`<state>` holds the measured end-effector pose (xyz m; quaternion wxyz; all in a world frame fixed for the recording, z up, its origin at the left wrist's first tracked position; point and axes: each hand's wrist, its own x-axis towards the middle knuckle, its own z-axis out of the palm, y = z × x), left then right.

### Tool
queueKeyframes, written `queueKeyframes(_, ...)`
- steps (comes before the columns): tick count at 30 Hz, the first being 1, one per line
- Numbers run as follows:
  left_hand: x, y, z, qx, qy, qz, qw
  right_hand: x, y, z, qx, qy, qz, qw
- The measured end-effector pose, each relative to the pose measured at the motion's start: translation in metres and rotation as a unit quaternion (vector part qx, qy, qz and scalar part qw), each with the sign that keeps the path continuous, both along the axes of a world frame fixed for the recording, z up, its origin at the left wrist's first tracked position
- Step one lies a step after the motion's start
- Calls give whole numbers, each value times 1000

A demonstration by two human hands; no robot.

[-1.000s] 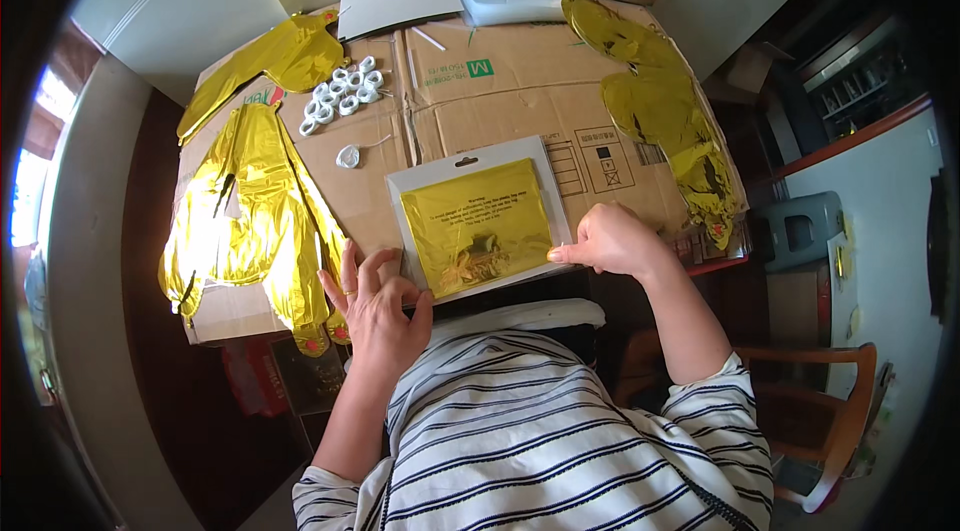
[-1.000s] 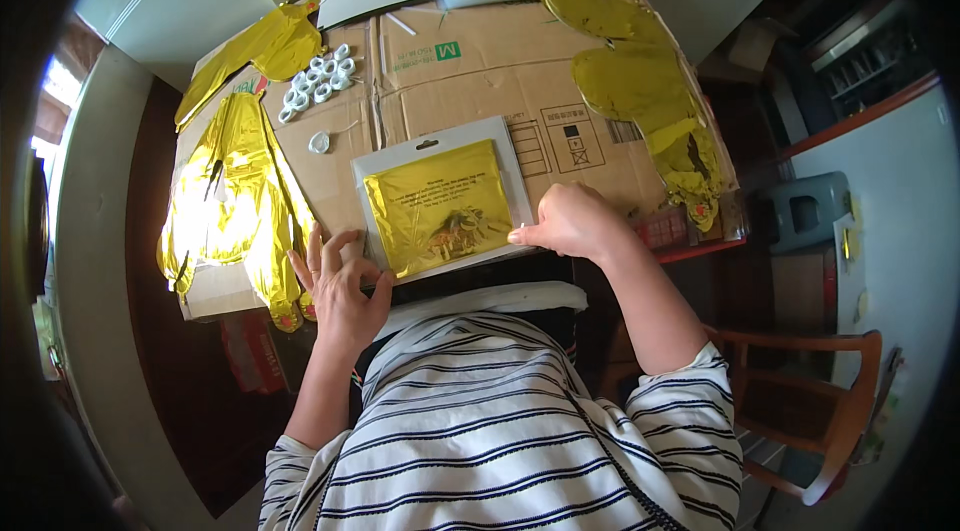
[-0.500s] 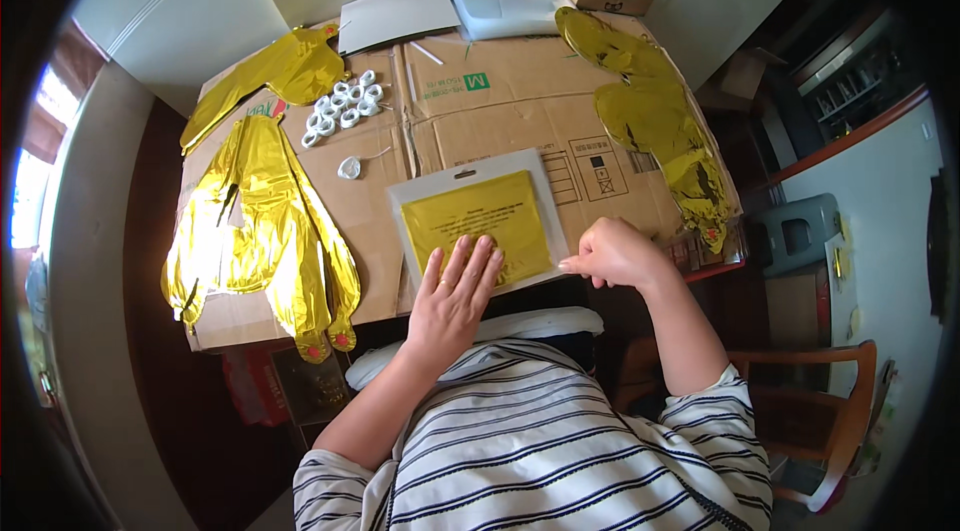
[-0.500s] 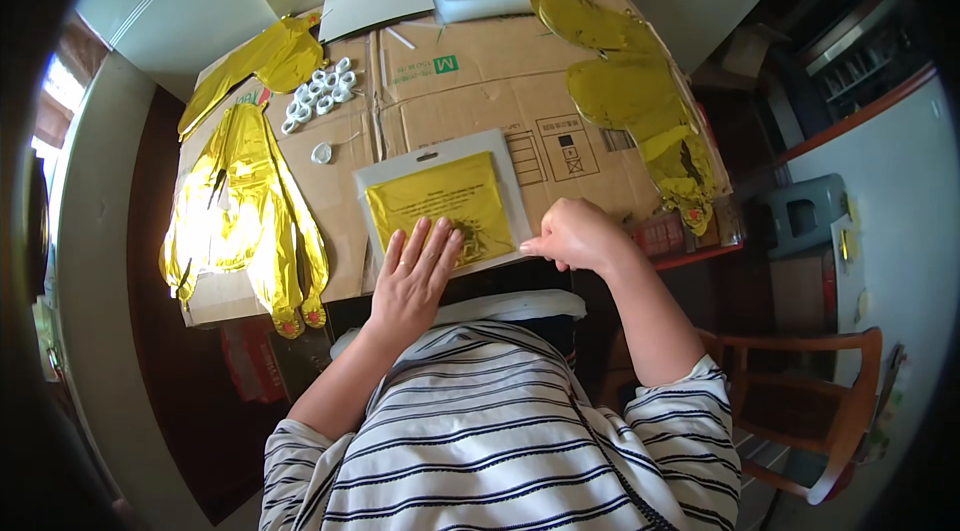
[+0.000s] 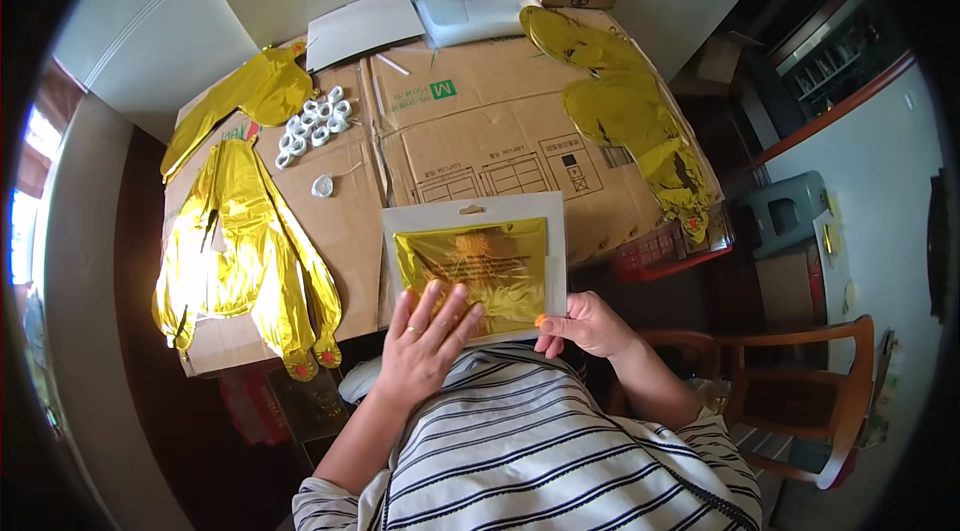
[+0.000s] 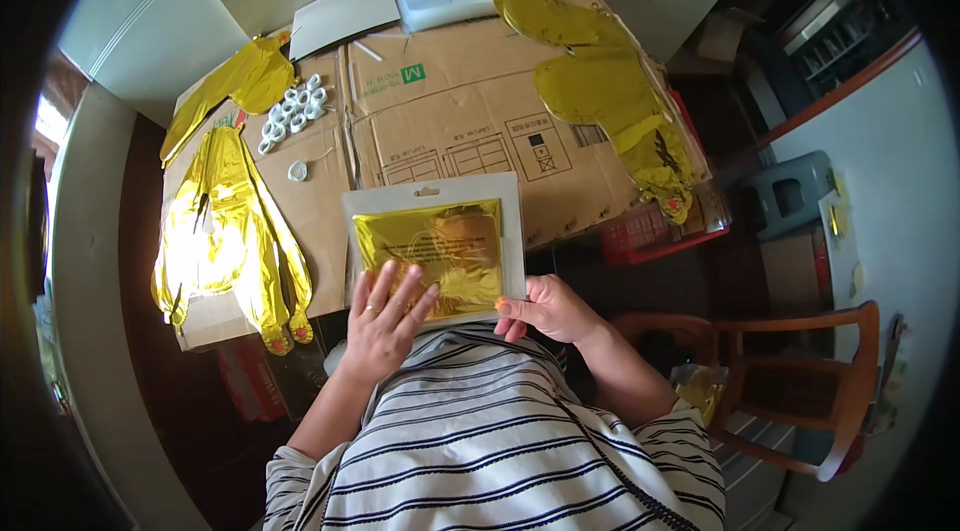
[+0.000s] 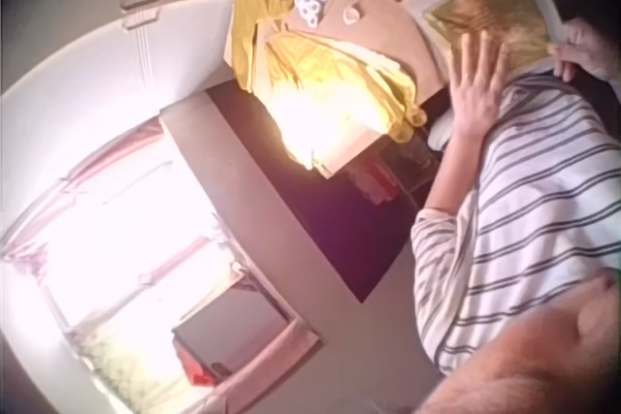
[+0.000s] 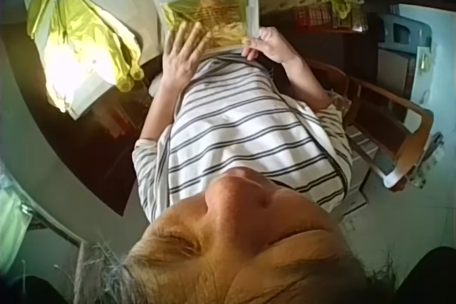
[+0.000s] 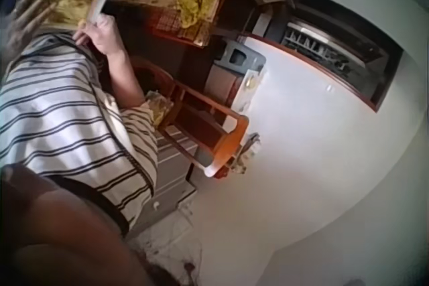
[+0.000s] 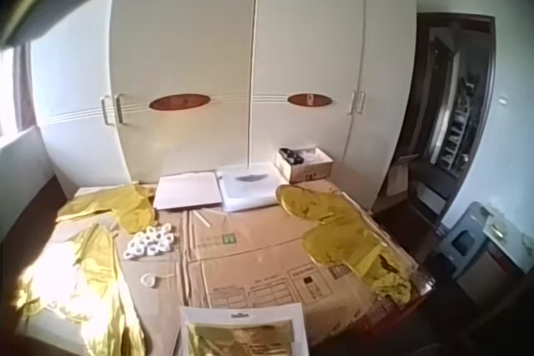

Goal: Folding and placing gold foil balloons into plastic packaging with cardboard inserts.

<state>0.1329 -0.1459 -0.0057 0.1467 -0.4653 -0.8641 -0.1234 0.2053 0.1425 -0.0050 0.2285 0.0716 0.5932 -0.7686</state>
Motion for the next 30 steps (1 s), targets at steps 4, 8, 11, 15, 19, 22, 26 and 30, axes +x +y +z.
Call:
queueKeyframes(4, -14, -12, -1, 90, 101, 90, 987, -15, 8, 10, -51, 46, 3, 998)
queueKeyframes(8, -40, -17, 26, 251, -47, 124, 959, -61, 24, 33, -62, 113, 35, 991)
queueKeyframes(11, -66, -14, 60, 602, -485, -80, 630, -94, 30, 55, -85, 142, 35, 986)
queueKeyframes(15, -95, -12, 62, 582, -629, -147, 494, -120, 36, 55, -52, 175, 57, 981)
queueKeyframes(19, -109, -3, 41, 570, -593, -64, 565, -111, 44, 66, 17, 179, 75, 981)
queueKeyframes(22, -108, -1, 37, 582, -598, -65, 547, -106, 51, 68, 44, 180, 91, 979)
queueKeyframes(26, -114, 8, 51, 578, -600, -80, 547, -111, 52, 79, -1, 231, 33, 972)
queueKeyframes(30, -129, 7, 51, 496, -627, -58, 597, -139, 56, 91, -92, 283, -138, 945)
